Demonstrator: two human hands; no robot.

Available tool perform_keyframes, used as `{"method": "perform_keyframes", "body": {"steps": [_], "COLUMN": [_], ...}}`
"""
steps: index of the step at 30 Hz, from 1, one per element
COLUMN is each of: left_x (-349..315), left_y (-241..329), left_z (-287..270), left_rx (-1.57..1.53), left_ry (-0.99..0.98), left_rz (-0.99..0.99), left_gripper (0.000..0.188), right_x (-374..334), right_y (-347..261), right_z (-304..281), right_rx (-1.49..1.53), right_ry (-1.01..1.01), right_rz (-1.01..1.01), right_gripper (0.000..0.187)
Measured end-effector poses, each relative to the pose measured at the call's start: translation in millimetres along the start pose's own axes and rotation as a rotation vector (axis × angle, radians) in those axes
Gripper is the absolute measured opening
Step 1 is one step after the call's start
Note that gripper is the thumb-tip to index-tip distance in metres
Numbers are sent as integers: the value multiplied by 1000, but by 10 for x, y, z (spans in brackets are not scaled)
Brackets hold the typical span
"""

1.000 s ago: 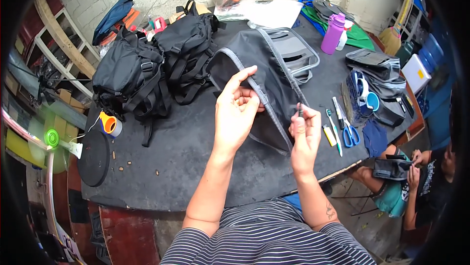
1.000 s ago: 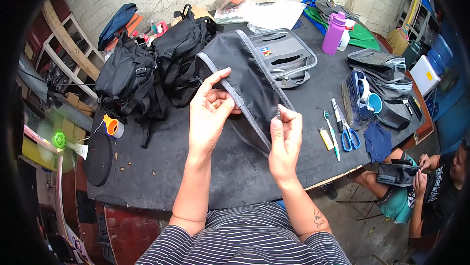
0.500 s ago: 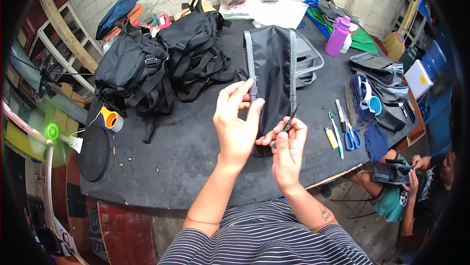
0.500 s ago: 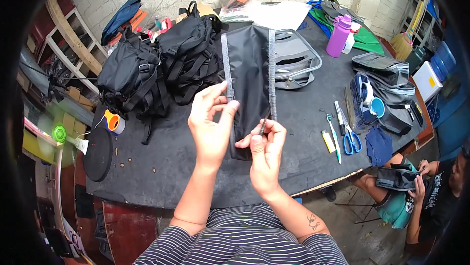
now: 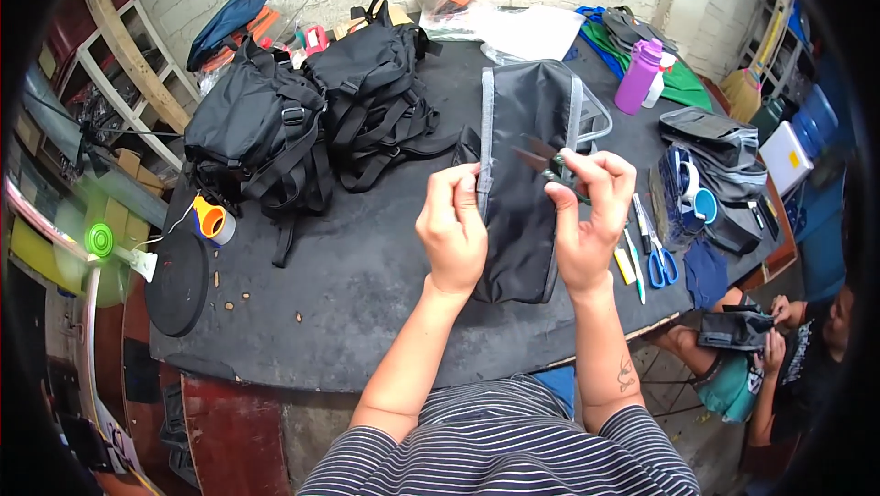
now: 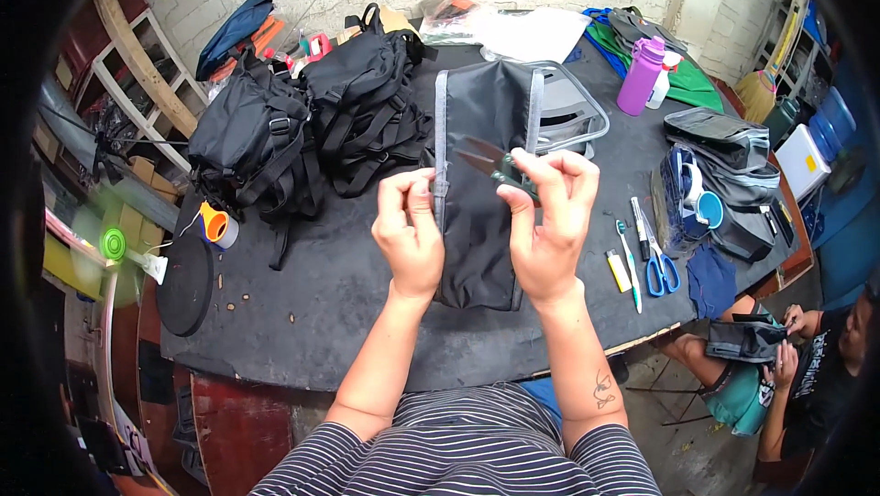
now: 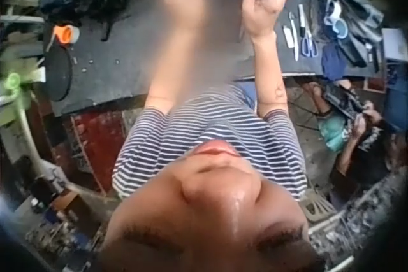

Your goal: Inspecting and trimming loose threads from textile bags using a brush, snips, and a lighter to singe ends.

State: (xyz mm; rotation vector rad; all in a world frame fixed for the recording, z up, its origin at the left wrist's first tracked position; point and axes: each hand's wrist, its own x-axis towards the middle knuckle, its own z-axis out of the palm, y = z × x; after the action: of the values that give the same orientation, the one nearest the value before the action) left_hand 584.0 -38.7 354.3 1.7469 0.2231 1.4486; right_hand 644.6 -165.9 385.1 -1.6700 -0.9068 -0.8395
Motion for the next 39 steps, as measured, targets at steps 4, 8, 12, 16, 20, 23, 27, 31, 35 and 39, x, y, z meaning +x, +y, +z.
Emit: {"method": "perform_keyframes", "body": {"steps": [4,8,12,16,20,23,27,31,35,39], "left_x": [43,69,57,28,-27,-68,-48,0,59,79], "left_y": [163,181,152,142,188,126,155,124,-47,15], "left_z": [-24,-33,-18,-44,-108,-120,-61,-2,-37,-31], "left_rx": [-227,-366,-401,-472,-177,89,261,253,-260,-842], "left_ry": [-17,-3,-17,-37,-76,-107,-93,-107,-214,-190], "left_rz": [-240,-303,-284,-300,-173,42,73,16,-375,-607], "left_gripper": [14,15,15,14,23,12,8,9,15,19], "right_x": [-89,-83,-34,-8,-5,-10,-41,-163,-212,-226], "right_y": [105,69,56,97,147,140,118,98,88,126], "right_z": [66,71,126,150,190,217,212,142,59,80], "right_rx": [-13,-22,-54,-41,51,85,105,78,22,55], "right_ry": [-54,-119,-96,-79,-34,-42,-43,-51,-66,-51], "right_rz": [-55,-101,-97,-78,21,83,82,54,-35,-25], "right_gripper": [48,42,43,38,32,32,33,30,39,40]}}
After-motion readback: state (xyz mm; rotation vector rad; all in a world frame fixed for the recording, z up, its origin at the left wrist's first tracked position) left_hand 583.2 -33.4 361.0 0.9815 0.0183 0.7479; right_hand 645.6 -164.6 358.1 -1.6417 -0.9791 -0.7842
